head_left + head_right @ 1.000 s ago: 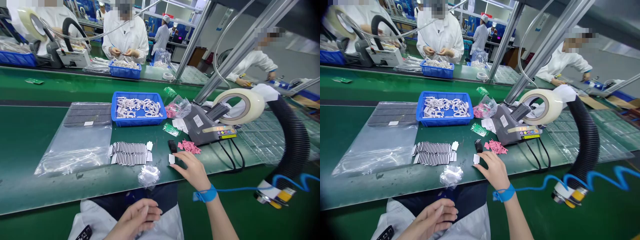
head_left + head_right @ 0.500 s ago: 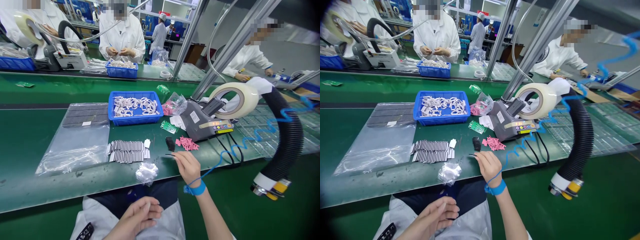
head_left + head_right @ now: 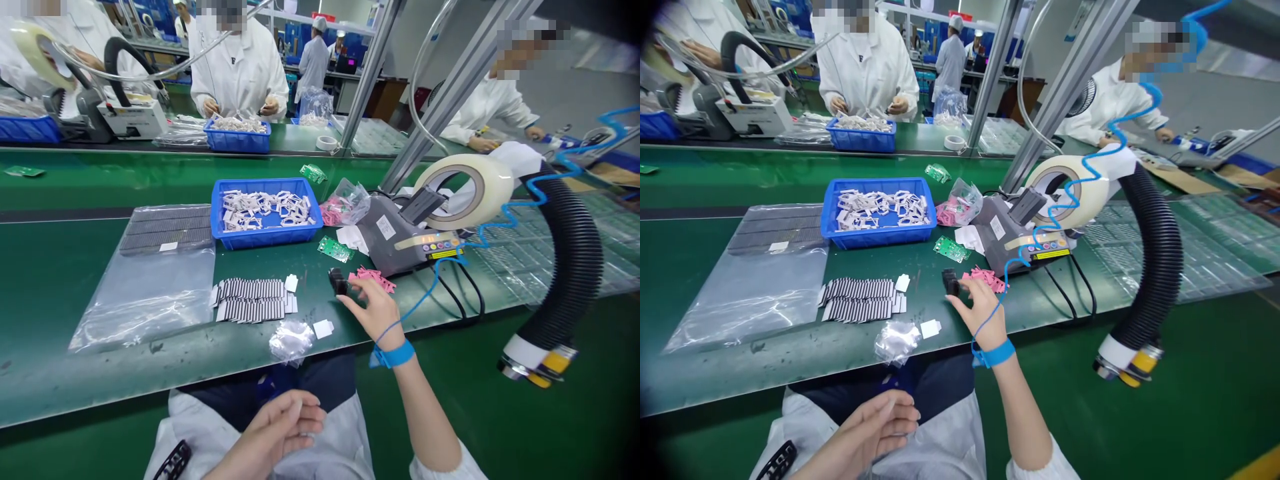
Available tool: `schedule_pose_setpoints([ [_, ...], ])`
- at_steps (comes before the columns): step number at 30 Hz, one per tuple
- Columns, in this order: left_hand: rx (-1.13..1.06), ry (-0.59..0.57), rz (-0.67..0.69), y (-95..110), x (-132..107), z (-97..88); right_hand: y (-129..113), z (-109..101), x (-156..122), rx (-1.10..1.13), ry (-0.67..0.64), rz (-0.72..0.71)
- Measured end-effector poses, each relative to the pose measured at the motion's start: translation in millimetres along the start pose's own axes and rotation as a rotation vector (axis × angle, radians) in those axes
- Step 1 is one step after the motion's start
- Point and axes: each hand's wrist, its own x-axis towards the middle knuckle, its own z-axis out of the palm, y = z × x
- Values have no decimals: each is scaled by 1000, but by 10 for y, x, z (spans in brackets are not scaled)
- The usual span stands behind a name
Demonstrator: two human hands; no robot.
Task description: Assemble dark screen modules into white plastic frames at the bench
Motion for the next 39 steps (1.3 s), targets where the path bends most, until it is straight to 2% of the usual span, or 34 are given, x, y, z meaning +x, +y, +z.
schedule_pose_setpoints([
  [4,-6,16,20,24,-30,-1,22,120,79,9,8,22],
  [8,-3,21,45,-4,-54,-26,64,150,98,75,35,49],
  [11,4,27,43,-19,-57,-28,70,69,90,140,63,67],
  [14,16,10,39,32,-57,29,-84,-133,32,229,39,64],
  [17,34,-66,45,127,-37,135,-422,-389,-94,366,-124,-3],
  [19,46,-140,69,186,-9,210,-671,-522,-194,559,-367,-110],
  [21,72,-215,100,226,17,270,-868,-587,-288,663,-529,-155],
  [23,105,-267,119,246,25,307,-987,-591,-370,690,-574,-151],
  [25,117,-282,117,249,13,317,-1038,-562,-447,707,-515,-115],
  [28,72,-244,125,233,-23,304,-1046,-530,-559,660,-243,-58],
  [30,24,-201,163,222,-44,299,-1041,-531,-626,544,-61,-82],
  [31,8,-182,184,218,-53,301,-1041,-535,-652,485,-10,-112],
  [34,-5,-162,220,219,-76,323,-1055,-544,-694,390,10,-185],
  [39,43,-151,269,235,-116,352,-1092,-527,-684,405,-4,-145],
])
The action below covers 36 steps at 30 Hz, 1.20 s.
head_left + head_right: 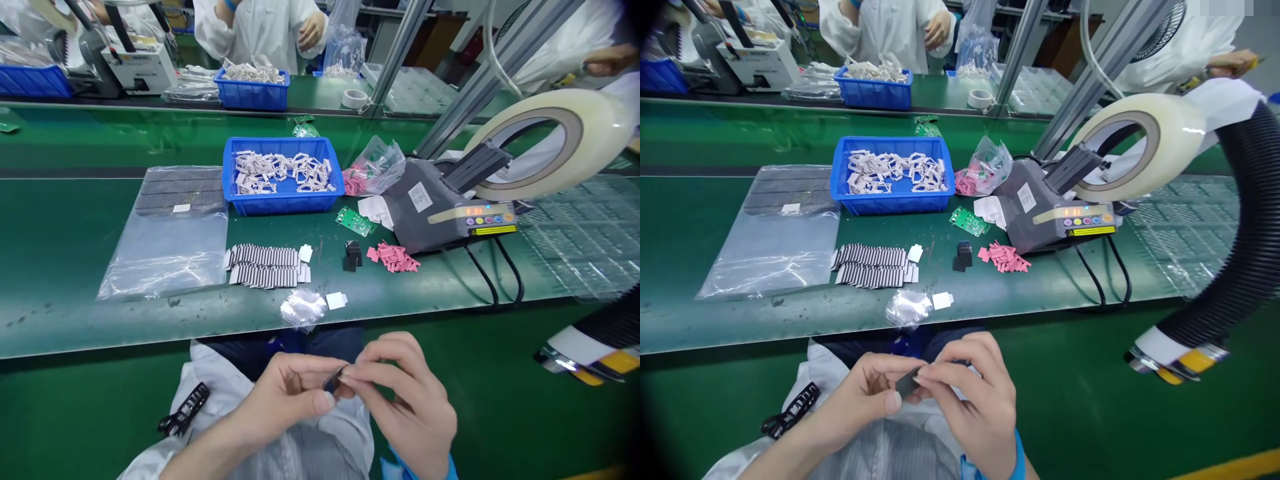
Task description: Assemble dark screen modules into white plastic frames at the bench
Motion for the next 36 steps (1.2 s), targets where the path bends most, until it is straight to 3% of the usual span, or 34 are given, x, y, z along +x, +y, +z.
schedule_pose_setpoints([
  [8,30,-18,18,36,-29,1,8,-8,14,24,-5,-10],
  [14,16,-127,108,-22,-45,-44,-15,-18,61,44,-15,-80],
  [36,251,5,138,15,-115,-38,59,40,50,106,-8,-105],
])
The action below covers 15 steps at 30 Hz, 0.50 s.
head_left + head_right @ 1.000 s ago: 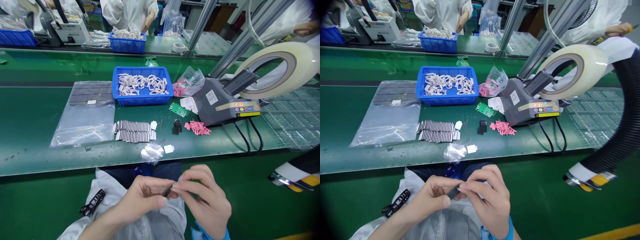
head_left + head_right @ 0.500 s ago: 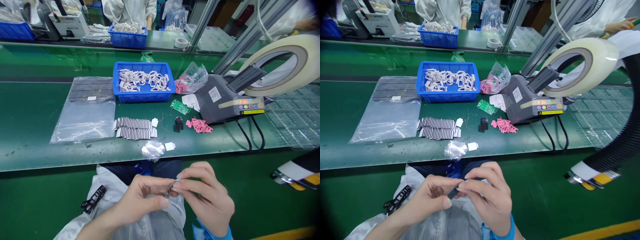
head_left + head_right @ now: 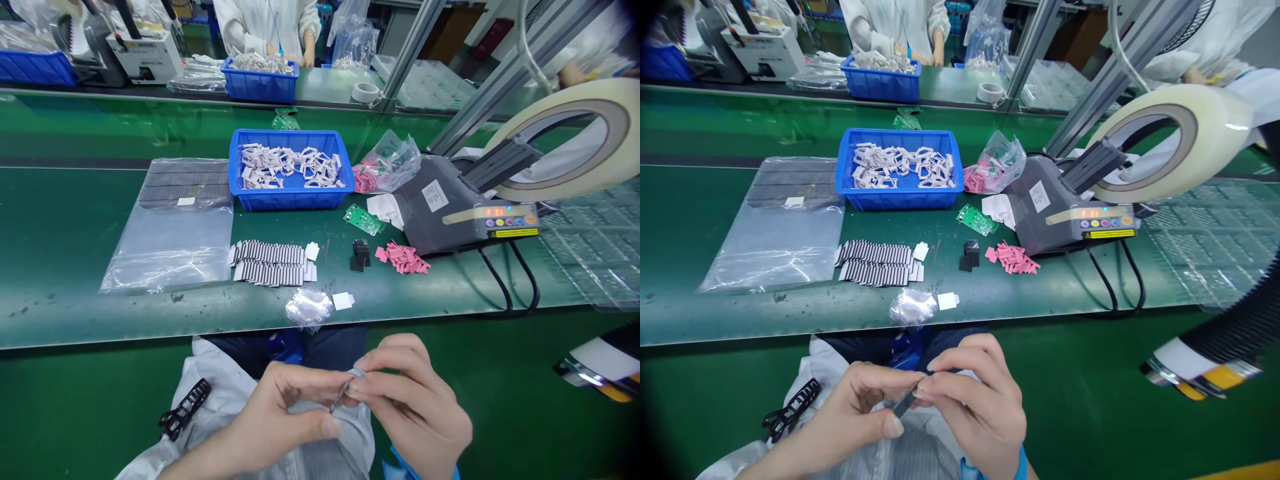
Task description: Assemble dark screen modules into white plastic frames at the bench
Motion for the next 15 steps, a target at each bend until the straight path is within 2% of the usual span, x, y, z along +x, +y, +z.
schedule_pose_setpoints([
  [5,204,64,57,45,-25,-4,21,-25,20,26,-58,19],
  [10,267,102,111,73,-24,-8,30,3,17,34,-89,33],
  [12,258,136,102,42,-18,-9,7,41,-1,-8,-96,34],
  [15,111,248,72,-26,-12,-34,-36,105,-49,-119,-95,-5],
])
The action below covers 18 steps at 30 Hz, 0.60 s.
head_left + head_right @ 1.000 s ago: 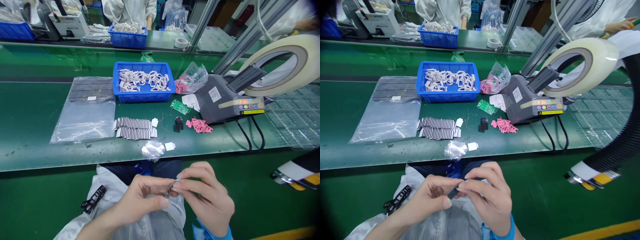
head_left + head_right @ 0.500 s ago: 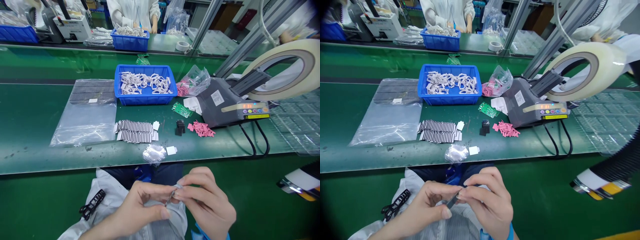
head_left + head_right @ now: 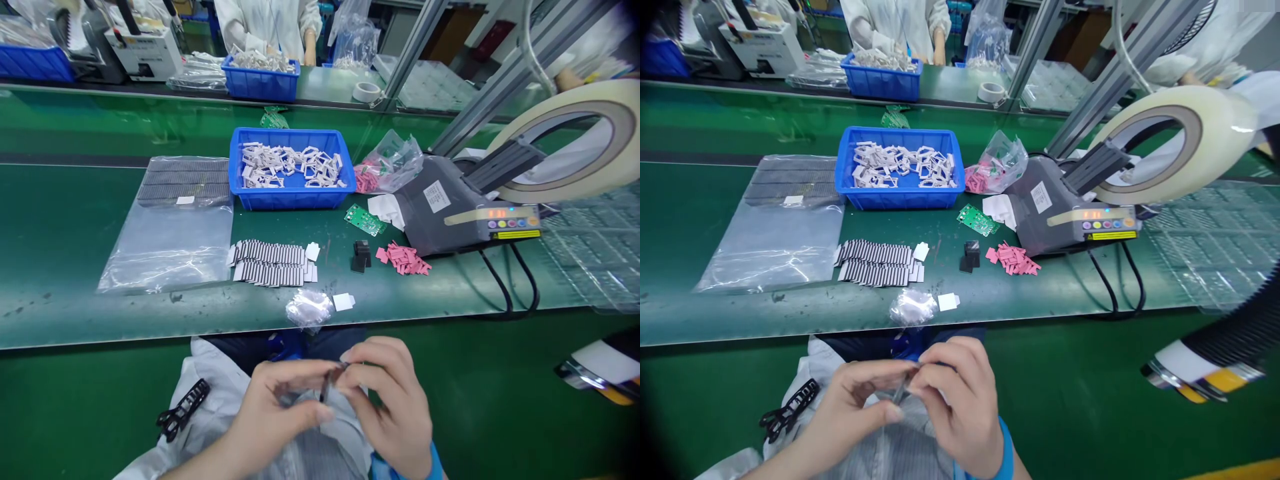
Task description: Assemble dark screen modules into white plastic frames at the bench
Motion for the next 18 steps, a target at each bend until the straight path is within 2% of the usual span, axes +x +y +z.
schedule_pose_setpoints([
  [2,-128,125,-22,-34,9,-47,-3,39,-19,-2,3,6],
  [5,-247,357,-27,-41,24,-163,102,120,4,92,18,173],
  [7,-277,452,-41,-32,26,-229,235,219,46,37,29,256],
  [10,-282,429,-78,-39,8,-261,431,417,95,-263,62,211],
  [13,-279,348,-107,-77,-15,-236,522,541,84,-494,96,58],
  [16,-281,301,-125,-98,-20,-215,506,495,45,-515,15,-81],
  [18,-282,272,-141,-88,-14,-209,452,395,30,-417,-51,-122],
])
